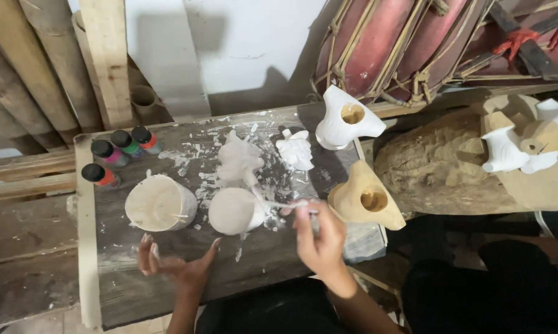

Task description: Applying a white coating or paste to small figurines using a stick tool

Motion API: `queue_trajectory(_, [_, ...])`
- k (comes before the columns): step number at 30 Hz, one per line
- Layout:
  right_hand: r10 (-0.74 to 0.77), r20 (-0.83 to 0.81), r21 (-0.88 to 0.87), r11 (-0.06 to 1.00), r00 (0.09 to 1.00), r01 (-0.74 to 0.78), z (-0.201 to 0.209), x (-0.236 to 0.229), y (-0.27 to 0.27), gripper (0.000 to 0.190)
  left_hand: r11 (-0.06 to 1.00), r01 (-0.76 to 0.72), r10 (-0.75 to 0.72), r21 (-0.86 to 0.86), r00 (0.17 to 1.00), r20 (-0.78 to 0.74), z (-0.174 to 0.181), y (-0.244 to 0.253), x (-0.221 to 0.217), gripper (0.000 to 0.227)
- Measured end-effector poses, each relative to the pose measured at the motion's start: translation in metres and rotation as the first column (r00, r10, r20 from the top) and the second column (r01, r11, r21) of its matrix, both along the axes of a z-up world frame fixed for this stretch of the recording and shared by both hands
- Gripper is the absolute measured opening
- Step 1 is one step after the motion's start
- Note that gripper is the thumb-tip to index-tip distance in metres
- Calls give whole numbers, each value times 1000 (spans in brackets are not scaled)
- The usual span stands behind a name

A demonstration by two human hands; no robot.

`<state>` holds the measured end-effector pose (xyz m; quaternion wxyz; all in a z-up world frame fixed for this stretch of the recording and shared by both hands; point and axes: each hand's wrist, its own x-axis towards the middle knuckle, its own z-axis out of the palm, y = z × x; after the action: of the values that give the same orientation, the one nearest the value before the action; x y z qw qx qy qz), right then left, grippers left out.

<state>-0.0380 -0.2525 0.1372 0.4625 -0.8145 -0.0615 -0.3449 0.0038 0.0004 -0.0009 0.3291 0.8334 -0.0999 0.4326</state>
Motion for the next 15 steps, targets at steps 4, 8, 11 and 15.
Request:
queue_trajectory(4, [-61, -102, 48, 997, 993, 66, 38, -8, 2, 15, 972, 141, -129, -190, 989, 74, 4, -3, -16, 112])
queue_trajectory(8, [-21, -190, 10, 1000, 981, 24, 27, -12, -5, 23, 936, 169, -190, -309, 981, -40, -6, 1, -43, 84])
queue_trajectory(11, [47, -220, 249, 968, 974, 9, 15, -15, -7, 22, 959, 157, -203, -235, 962, -185, -16, 10, -62, 54])
queue_trajectory(15, [15, -217, 443, 892, 976, 84, 6, -19, -5, 20, 965, 171, -244, -199, 865, -439, -6, 16, -66, 10])
